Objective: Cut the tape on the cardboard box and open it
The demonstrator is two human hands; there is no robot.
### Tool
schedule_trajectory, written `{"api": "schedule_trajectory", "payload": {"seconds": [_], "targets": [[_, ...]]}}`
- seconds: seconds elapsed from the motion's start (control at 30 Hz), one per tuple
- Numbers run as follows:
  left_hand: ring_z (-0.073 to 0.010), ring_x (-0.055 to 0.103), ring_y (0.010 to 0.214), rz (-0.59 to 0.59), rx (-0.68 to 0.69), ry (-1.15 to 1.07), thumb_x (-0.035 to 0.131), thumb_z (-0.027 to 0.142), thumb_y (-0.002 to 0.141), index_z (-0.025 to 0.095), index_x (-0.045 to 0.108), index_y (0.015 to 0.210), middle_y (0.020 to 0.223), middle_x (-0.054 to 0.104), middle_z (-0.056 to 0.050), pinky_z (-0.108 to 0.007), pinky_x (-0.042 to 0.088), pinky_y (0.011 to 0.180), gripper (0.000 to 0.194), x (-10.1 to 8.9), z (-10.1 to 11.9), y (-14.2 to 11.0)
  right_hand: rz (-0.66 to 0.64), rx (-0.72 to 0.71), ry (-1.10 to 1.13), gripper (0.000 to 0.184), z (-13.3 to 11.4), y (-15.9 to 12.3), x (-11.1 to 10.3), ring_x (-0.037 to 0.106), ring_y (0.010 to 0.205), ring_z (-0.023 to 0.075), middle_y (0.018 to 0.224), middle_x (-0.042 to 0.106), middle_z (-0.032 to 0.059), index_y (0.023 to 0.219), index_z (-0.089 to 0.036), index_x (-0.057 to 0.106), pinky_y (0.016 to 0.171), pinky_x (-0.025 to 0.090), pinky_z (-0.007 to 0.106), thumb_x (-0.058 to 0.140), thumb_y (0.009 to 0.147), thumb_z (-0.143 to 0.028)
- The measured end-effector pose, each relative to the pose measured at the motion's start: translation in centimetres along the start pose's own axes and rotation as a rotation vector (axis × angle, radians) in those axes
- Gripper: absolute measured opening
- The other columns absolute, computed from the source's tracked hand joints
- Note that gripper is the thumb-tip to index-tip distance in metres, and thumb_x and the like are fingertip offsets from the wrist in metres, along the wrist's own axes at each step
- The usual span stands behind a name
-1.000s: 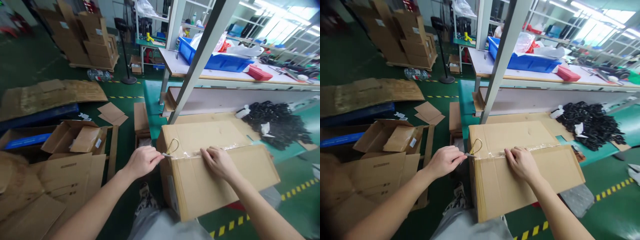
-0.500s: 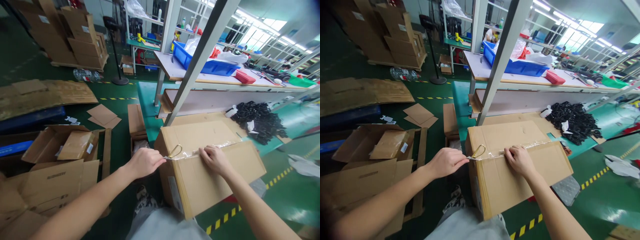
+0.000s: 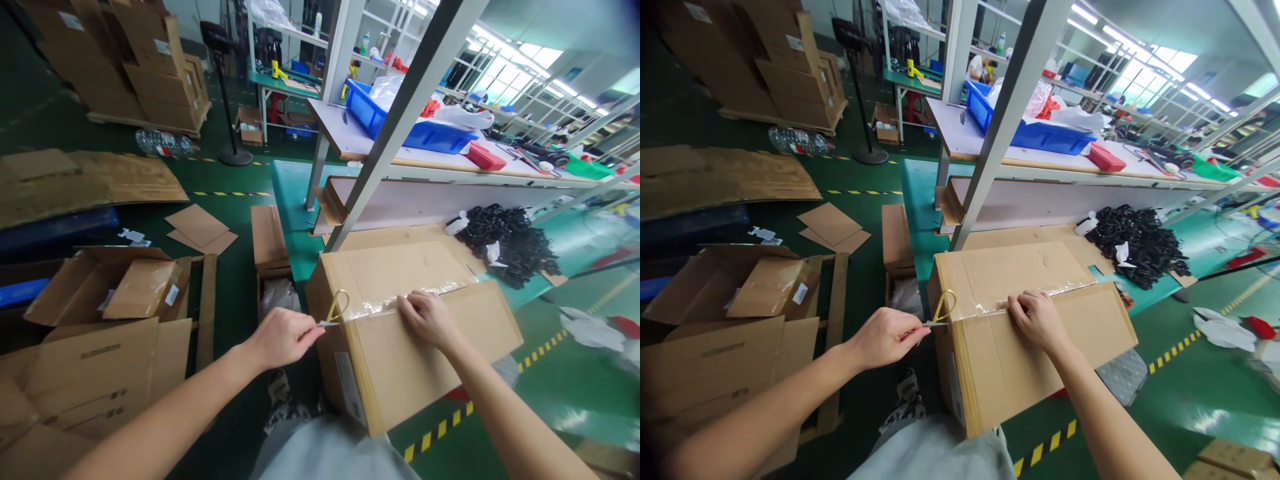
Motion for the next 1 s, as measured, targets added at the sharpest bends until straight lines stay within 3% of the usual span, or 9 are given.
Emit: {"api": "schedule_trajectory", "payload": {"seconds": [0.13, 0.23, 0.3, 0.47, 0.73, 0.83, 1.0], "targets": [[-0.0088, 0.041, 0.051, -0.03, -0.065, -0.054, 0.05, 0.03, 0.094, 0.016, 0.055, 0.064, 0.057, 0.049, 0.004, -0.029, 0.024, 0.053, 0.034, 0.6, -0.4, -2.0, 0.035, -0.017, -0.015, 0.048, 0.1, -0.1, 0.0, 0.043, 0.059, 0.0143, 0.057, 0.044, 0.002, 0.055, -0.015, 0.036, 0.066, 0.028, 0.031, 0.04, 0.096, -0.04], [-0.0064, 0.039, 0.05, 0.13, -0.236, -0.163, 0.051, 0.029, 0.094, 0.016, 0.058, 0.068, 0.057, 0.048, 0.004, -0.026, 0.027, 0.054, 0.03, 0.6, -0.6, -2.5, 0.037, -0.027, -0.011, 0.048, 0.3, -0.1, 0.3, 0.042, 0.058, 0.0137, 0.056, 0.044, 0.0017, 0.055, -0.015, 0.037, 0.065, 0.029, 0.03, 0.04, 0.097, -0.04], [-0.0061, 0.041, 0.051, 0.202, -0.265, -0.188, 0.052, 0.03, 0.094, 0.015, 0.058, 0.068, 0.058, 0.049, 0.004, -0.025, 0.028, 0.054, 0.03, 0.9, -0.3, -2.1, 0.032, -0.026, -0.014, 0.049, 0.5, 0.0, 0.4, 0.042, 0.057, 0.0132, 0.055, 0.043, 0.0013, 0.055, -0.015, 0.037, 0.065, 0.029, 0.03, 0.04, 0.096, -0.04], [-0.0094, 0.049, 0.055, 0.206, -0.129, -0.04, 0.052, 0.03, 0.093, 0.017, 0.059, 0.066, 0.061, 0.056, 0.004, -0.029, 0.026, 0.054, 0.031, 0.9, 0.4, 0.3, 0.03, -0.017, -0.035, 0.05, 0.7, -0.1, 0.3, 0.041, 0.055, 0.0122, 0.055, 0.043, 0.0007, 0.055, -0.015, 0.037, 0.064, 0.028, 0.029, 0.04, 0.096, -0.041], [-0.0171, 0.05, 0.051, -0.109, 0.203, 0.252, 0.052, 0.036, 0.09, 0.017, 0.054, 0.06, 0.056, 0.055, 0.0, -0.031, 0.013, 0.048, 0.036, -1.2, 1.1, 4.9, 0.054, -0.006, -0.046, 0.05, 0.3, -0.1, -0.1, 0.04, 0.055, 0.0131, 0.055, 0.041, 0.0013, 0.054, -0.015, 0.034, 0.064, 0.027, 0.03, 0.039, 0.095, -0.043], [-0.0165, 0.048, 0.05, -0.094, 0.253, 0.223, 0.049, 0.034, 0.092, 0.016, 0.054, 0.061, 0.056, 0.055, -0.001, -0.032, 0.015, 0.048, 0.036, -1.5, 0.8, 4.5, 0.062, 0.004, -0.048, 0.05, 0.2, -0.2, -0.2, 0.04, 0.054, 0.0128, 0.055, 0.041, 0.0011, 0.054, -0.015, 0.035, 0.065, 0.027, 0.03, 0.04, 0.095, -0.043], [-0.0147, 0.045, 0.051, -0.02, 0.247, 0.189, 0.046, 0.032, 0.095, 0.015, 0.053, 0.064, 0.058, 0.052, -0.001, -0.033, 0.022, 0.052, 0.036, -0.3, -0.7, 0.6, 0.084, -0.009, -0.044, 0.05, 0.1, -0.5, -0.5, 0.041, 0.057, 0.0136, 0.056, 0.043, 0.0019, 0.054, -0.015, 0.036, 0.066, 0.027, 0.031, 0.04, 0.096, -0.043]]}}
Point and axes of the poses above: each hand's wrist, its own y-axis towards the middle knuckle, its own x-axis out of the palm, z = x × y, the point moved 6 cm from there along y, towards the middle knuckle
